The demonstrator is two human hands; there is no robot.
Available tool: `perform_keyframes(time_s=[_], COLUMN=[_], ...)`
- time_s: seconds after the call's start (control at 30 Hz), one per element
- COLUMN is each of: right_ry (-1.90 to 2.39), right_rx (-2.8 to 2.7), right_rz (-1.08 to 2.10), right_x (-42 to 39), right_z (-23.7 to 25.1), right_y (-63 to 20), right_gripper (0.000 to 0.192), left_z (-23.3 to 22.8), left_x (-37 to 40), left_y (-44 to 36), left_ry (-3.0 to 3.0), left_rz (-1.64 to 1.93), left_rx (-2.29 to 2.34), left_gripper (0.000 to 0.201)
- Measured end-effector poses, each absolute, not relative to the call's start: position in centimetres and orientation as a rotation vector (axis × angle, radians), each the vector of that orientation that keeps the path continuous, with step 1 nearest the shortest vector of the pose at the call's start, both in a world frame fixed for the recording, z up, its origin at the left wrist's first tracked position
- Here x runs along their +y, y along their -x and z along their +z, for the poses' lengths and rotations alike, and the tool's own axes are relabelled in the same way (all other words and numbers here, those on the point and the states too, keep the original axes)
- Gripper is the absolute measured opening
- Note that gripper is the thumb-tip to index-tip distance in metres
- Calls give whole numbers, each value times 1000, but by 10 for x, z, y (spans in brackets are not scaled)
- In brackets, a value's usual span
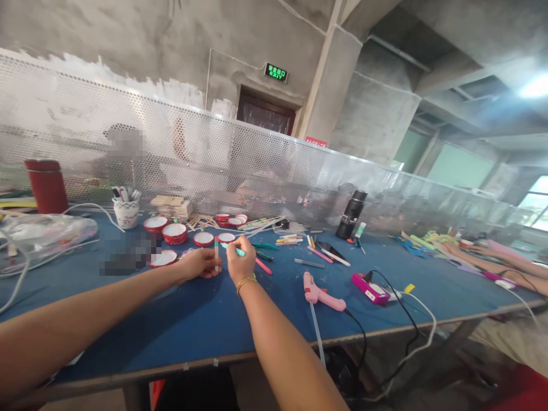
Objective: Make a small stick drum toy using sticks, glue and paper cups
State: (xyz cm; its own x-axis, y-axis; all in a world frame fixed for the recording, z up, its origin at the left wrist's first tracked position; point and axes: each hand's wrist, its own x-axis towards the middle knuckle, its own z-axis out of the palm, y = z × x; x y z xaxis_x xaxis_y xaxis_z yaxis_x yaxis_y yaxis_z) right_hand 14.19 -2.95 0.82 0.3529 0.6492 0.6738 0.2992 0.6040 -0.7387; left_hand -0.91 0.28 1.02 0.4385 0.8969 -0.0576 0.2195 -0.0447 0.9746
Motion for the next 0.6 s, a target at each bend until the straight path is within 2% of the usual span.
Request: perform_keyframes(time_s=[0.6], right_ry=[904], right_rx=[-1288], right_rz=[325], right_x=[-36], right_z=[10], right_y=[-139], right_gripper=[18], left_z=[13], left_x=[1], left_y=[9], left_ry=[-1589], left_rz=[747], left_rx=[1026], left_gripper=[36])
